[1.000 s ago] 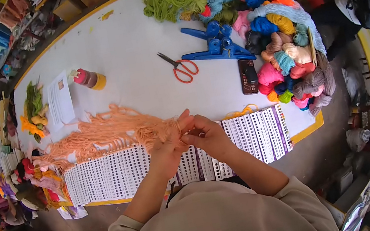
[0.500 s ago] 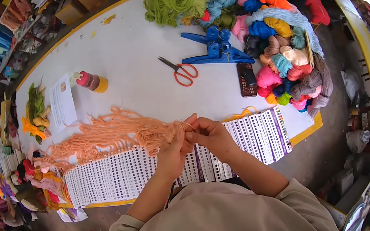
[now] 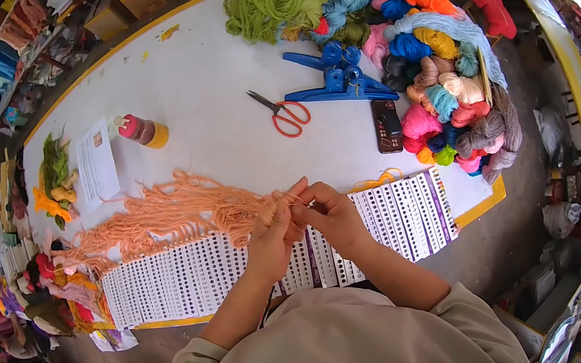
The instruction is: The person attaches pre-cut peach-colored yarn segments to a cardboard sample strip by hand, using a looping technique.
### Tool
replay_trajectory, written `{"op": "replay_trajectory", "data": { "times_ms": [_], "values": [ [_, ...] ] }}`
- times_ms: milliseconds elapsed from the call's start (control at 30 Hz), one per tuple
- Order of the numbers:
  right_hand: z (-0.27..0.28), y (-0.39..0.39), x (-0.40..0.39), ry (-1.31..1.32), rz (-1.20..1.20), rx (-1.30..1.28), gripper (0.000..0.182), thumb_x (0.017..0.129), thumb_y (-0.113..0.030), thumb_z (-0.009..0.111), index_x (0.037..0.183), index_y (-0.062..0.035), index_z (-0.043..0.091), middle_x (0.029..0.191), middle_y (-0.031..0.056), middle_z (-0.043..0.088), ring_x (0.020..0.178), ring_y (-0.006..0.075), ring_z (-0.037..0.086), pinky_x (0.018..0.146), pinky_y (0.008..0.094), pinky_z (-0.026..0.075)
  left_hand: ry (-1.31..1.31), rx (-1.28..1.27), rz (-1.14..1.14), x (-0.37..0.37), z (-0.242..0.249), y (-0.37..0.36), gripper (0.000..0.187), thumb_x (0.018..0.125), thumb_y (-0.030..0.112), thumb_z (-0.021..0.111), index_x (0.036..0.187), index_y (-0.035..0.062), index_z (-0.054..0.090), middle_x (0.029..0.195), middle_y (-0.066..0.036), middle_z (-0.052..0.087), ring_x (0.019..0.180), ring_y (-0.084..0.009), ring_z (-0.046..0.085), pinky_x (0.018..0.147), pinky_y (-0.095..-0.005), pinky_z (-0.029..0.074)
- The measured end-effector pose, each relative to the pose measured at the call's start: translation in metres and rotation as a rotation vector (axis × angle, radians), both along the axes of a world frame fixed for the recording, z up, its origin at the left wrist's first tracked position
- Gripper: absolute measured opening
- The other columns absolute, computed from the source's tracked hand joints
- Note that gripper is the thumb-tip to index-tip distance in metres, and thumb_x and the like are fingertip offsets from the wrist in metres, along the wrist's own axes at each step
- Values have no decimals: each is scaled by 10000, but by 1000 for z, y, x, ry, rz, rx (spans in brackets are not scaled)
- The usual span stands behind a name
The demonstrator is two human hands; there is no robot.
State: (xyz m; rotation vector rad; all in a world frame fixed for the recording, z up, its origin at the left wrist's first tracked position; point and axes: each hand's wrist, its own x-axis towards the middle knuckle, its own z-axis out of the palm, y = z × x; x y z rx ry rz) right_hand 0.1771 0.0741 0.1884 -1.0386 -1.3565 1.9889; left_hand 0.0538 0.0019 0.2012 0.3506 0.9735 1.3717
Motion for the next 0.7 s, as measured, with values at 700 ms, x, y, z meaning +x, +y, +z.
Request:
{"op": "replay_trajectory", "data": {
  "times_ms": [700],
  "values": [
    [8, -1, -1, 155, 14, -232, 70, 883, -86, 643, 937, -42, 631, 838, -31, 603, 758, 43, 511, 669, 205, 398, 120, 70, 76, 5, -3, 0, 545, 1014, 440, 364, 1356, 32, 478, 1221, -4, 584, 906, -37, 490, 727, -199, 363]
  ]
}}
